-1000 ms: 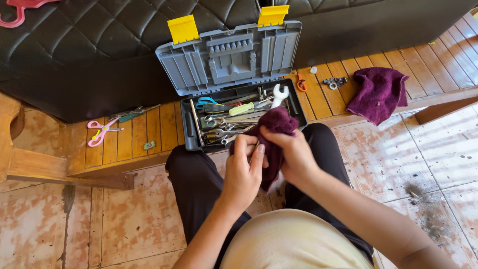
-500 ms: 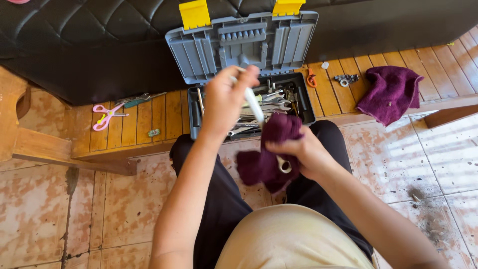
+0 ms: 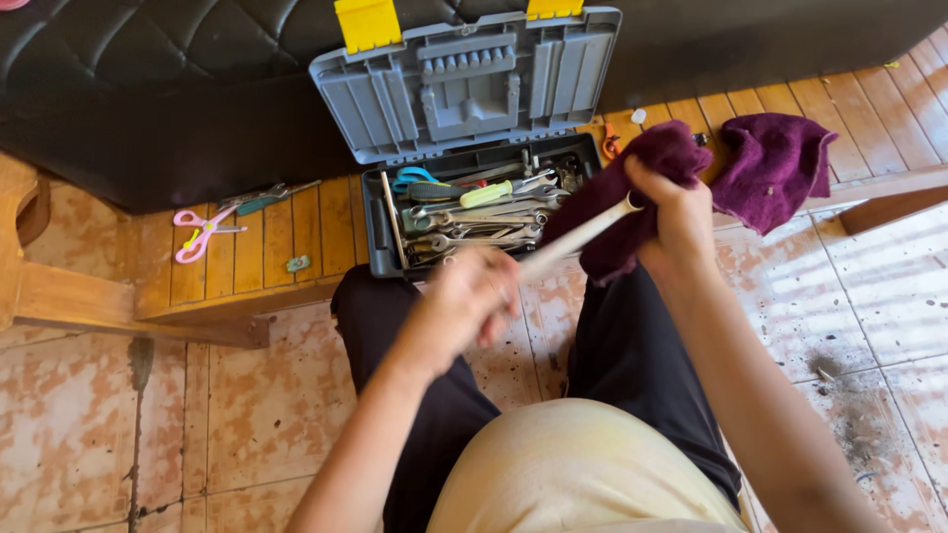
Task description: The person sits on the floor and wipes various tools including screwdrivers, wrenches, and pliers with a purple cloth. The person places the cleaned tools into a toolbox and closes it.
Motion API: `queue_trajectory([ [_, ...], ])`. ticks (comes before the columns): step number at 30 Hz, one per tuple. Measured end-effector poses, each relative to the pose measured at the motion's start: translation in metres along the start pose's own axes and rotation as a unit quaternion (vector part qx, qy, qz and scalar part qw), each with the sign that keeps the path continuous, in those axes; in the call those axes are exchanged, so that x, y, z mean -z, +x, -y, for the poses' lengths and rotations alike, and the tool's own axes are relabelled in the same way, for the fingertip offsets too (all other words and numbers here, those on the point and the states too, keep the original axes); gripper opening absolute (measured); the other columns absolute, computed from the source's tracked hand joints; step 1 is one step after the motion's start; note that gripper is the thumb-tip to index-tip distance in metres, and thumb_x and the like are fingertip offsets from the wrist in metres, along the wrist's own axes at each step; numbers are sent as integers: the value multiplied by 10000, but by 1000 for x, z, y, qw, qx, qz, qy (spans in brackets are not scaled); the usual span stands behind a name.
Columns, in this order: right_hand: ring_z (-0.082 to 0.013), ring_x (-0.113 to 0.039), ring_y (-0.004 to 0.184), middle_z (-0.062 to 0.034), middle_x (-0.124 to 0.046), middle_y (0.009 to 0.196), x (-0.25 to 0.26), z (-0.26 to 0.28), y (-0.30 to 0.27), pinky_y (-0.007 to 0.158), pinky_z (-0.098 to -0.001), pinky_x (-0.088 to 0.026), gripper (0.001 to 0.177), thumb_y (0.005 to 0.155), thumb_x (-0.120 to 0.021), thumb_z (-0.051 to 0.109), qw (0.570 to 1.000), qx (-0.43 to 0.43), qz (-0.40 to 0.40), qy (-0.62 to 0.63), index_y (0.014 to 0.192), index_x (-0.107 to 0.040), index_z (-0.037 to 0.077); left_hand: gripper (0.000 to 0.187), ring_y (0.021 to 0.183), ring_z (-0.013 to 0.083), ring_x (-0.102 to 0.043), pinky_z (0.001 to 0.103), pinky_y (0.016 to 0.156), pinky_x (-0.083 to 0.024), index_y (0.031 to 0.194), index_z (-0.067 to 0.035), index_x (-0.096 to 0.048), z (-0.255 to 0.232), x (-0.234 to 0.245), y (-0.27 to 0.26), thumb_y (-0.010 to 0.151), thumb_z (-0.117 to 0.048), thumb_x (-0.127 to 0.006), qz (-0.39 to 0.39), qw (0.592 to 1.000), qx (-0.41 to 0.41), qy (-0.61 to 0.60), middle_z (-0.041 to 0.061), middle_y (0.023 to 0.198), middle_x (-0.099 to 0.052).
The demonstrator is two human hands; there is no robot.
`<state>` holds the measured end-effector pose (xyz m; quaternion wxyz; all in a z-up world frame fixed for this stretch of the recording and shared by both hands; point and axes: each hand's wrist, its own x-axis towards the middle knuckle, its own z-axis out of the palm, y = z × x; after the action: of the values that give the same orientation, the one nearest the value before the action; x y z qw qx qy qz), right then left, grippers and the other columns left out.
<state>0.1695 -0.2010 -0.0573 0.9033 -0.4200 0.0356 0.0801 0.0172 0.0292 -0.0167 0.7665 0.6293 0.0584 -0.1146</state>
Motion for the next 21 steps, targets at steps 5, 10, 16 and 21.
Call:
queue_trajectory([
  [5,-297,-703,1036,-115,-732,1091,-4,1,5,1002,-482,-547,286,981,-651,301,972,-93,15,215,1125,-661,54,266,580,34,-382,183,494,-325,1201,-11,-653,32,-14,-16,1091,-187,-487,64,996,28,-51,-22,741,-485],
  [10,-228,-683,1093,-68,-725,1135,-19,-21,-48,1034,-418,-519,285,970,-625,269,989,-102,29,103,1168,-667,68,267,557,84,-473,263,502,-404,1188,-49,-692,34,-19,-19,1078,-186,-490,-90,975,-84,188,12,656,-535],
  [16,-216,-680,1002,-52,-712,1070,-21,-32,-28,962,-397,-544,191,915,-695,84,990,-138,21,30,1103,-664,74,240,582,170,-610,340,563,-483,1198,-22,-629,28,-39,-25,1075,-168,-484,-103,941,-159,280,74,678,-610],
  [21,-219,-688,987,-61,-728,1051,-24,-31,-16,956,-390,-553,150,940,-683,73,986,-127,-4,112,1090,-687,60,246,558,165,-574,335,553,-477,1194,-38,-651,18,-43,-38,1064,-168,-487,-108,951,-131,259,65,647,-588],
])
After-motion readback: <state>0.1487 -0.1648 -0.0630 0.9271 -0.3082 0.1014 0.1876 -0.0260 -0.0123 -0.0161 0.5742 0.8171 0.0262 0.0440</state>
